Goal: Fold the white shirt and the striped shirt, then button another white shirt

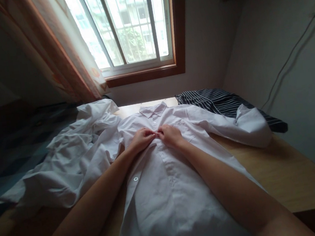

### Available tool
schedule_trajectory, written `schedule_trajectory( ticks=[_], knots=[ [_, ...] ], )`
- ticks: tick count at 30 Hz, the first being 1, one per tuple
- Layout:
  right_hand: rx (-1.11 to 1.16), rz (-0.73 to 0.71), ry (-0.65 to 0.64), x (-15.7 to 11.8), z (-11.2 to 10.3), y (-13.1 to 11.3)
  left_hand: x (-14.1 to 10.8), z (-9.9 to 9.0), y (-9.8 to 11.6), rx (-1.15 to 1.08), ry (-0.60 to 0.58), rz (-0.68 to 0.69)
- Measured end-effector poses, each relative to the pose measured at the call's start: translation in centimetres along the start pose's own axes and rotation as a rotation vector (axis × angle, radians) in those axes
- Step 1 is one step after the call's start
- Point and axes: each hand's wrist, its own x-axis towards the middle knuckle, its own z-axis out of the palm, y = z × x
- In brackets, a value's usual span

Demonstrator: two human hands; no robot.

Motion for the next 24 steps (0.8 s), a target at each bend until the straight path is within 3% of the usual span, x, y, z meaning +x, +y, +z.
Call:
schedule_trajectory(
  ticks=[13,24],
  knots=[
    [0.089,0.106,0.008,0.1,-0.1,-0.4,0.1,0.4,-0.5,0.033,0.014,0.016],
    [-0.09,0.002,0.1,-0.8,-0.2,0.1,-1.1,-0.1,0.3,0.194,0.085,0.099]
  ],
)
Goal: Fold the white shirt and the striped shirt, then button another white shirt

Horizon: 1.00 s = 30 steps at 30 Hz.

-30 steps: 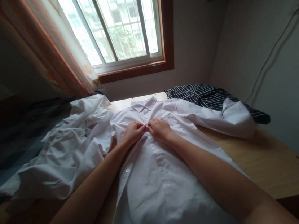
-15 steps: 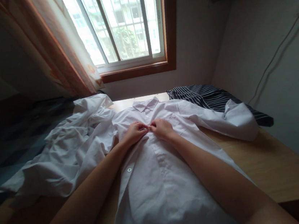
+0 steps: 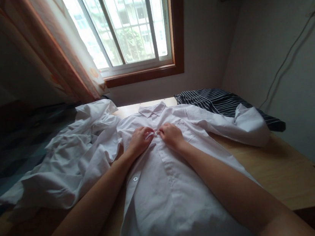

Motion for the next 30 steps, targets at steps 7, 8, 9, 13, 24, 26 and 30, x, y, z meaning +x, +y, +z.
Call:
schedule_trajectory(
  ticks=[7,8,9,13,24,26,30],
  knots=[
    [-0.121,-0.041,0.007,-0.8,0.4,-0.1,-0.8,-0.3,-0.3,0.171,0.008,0.077],
    [-0.112,-0.038,-0.018,-0.8,0.6,-0.1,-0.9,-0.2,-0.4,0.175,-0.024,0.089],
    [-0.106,-0.043,-0.044,-0.7,0.7,-0.1,-0.9,0.0,-0.5,0.174,-0.064,0.099],
    [-0.097,-0.08,-0.176,-0.6,0.8,0.0,-0.7,0.4,-0.8,0.167,-0.208,0.134],
    [-0.132,0.177,-0.289,-0.9,0.0,0.2,-1.2,-0.9,0.3,0.182,-0.34,-0.05],
    [-0.141,0.245,-0.304,-0.8,-0.1,0.2,-1.2,-1.3,0.6,0.18,-0.362,-0.092],
    [-0.176,0.327,-0.308,-1.0,-0.7,-0.2,-1.2,-1.7,1.1,0.196,-0.395,-0.143]
  ],
)
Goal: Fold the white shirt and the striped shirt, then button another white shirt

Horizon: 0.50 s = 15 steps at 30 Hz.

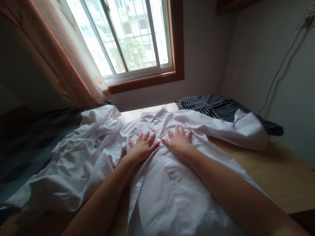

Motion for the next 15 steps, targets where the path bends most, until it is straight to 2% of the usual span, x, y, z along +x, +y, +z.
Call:
schedule_trajectory(
  ticks=[7,11,13,15],
  knots=[
    [-0.094,0.05,-0.027,-2.3,-2.7,-1.6,-0.5,-0.5,0.1,0.017,-0.076,-0.028],
    [-0.132,0.021,-0.107,-1.8,-4.9,-1.9,-0.8,-0.6,-0.3,0.011,-0.095,0.015],
    [-0.164,-0.039,-0.047,-0.7,-5.2,-1.9,-0.9,-0.4,-0.4,0.008,-0.075,0.026],
    [-0.195,-0.139,0.059,0.6,-4.8,-1.7,-0.8,0.0,-0.5,0.006,-0.006,0.025]
  ],
)
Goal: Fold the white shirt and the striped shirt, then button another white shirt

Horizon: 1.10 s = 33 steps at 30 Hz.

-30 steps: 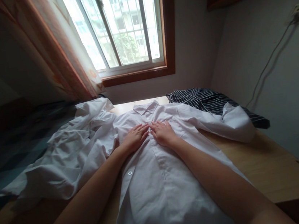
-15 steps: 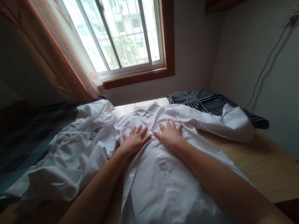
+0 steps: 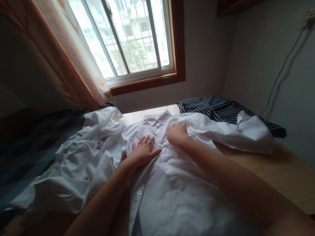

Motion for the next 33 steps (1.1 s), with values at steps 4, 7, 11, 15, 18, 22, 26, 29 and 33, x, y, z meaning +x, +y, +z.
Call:
schedule_trajectory(
  ticks=[4,7,11,15,18,22,26,29,33],
  knots=[
    [0.023,-0.107,0.017,2.3,2.5,0.1,0.4,0.7,0.2,-0.001,0.234,0.114],
    [0.12,-0.159,-0.025,3.6,4.2,0.6,0.6,1.0,0.5,-0.011,0.173,0.251],
    [0.193,-0.139,-0.036,5.2,5.1,2.4,0.7,1.1,0.7,-0.007,0.035,0.254],
    [0.174,-0.036,-0.045,6.4,5.2,3.7,0.5,1.2,0.7,0.001,0.015,0.257],
    [0.13,0.032,-0.008,7.2,5.0,3.5,0.4,1.2,0.8,0.001,0.002,0.258],
    [0.041,0.063,0.046,8.4,4.5,3.0,0.3,1.3,0.8,0.003,-0.014,0.253],
    [0.042,0.059,0.035,9.8,4.3,3.8,0.1,1.4,0.8,-0.003,-0.01,0.26],
    [0.073,0.063,0.003,10.7,4.8,4.9,0.1,1.3,0.8,-0.005,-0.012,0.264],
    [0.118,0.098,-0.028,11.5,5.6,5.7,0.1,1.4,0.9,-0.01,-0.018,0.261]
  ],
)
